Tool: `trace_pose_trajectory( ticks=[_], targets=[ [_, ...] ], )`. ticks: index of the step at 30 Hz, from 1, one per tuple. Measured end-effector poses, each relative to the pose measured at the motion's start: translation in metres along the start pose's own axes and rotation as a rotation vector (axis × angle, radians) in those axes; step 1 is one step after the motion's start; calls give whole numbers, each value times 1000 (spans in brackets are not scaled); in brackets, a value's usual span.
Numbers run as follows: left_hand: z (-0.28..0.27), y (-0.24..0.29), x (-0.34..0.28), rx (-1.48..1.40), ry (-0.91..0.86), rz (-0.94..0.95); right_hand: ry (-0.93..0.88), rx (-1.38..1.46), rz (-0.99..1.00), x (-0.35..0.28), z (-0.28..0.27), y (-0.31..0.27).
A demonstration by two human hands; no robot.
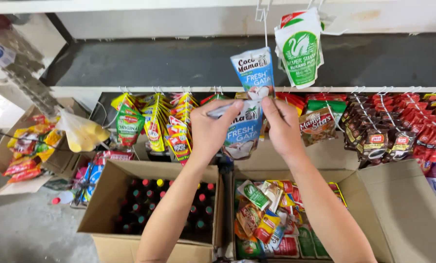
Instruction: The person is hanging various condiment sachets and coffee packets onto display hooks on a grocery shelf.
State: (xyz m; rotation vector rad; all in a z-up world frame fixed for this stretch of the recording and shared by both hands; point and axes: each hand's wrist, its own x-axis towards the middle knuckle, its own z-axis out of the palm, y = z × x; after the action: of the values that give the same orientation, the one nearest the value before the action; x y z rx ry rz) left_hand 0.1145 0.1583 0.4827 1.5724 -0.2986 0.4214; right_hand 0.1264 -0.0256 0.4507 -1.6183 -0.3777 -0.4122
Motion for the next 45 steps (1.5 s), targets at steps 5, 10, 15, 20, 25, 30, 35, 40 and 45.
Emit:
trace_pose_trajectory(
  ticks=[5,10,15,20,25,30,35,40,45],
  targets=[
    [-7,16,37,-55,-1,61,36,72,-96,30,10,-32],
    [-4,17,64,-98,-13,90,97,112,-9,55,13,-39],
    [-3,13,78,-171,-3,42,154,45,35,69,22,-51],
    [-5,9,86,-265,-15,23,158,65,-3,75,29,-52],
    [-3,6,91,-235,-21,-12,187,9,-6,78,28,-48],
    [1,2,99,-272,-40,-14,225,-53,-8,84,27,-43],
    [4,-15,100,-276,-54,-87,224,-56,-3,82,26,-28],
    [13,-54,109,-233,-84,-90,234,-126,-29,89,18,15],
    [31,-86,127,-208,-106,-59,223,-221,-15,101,3,47]
  ],
)
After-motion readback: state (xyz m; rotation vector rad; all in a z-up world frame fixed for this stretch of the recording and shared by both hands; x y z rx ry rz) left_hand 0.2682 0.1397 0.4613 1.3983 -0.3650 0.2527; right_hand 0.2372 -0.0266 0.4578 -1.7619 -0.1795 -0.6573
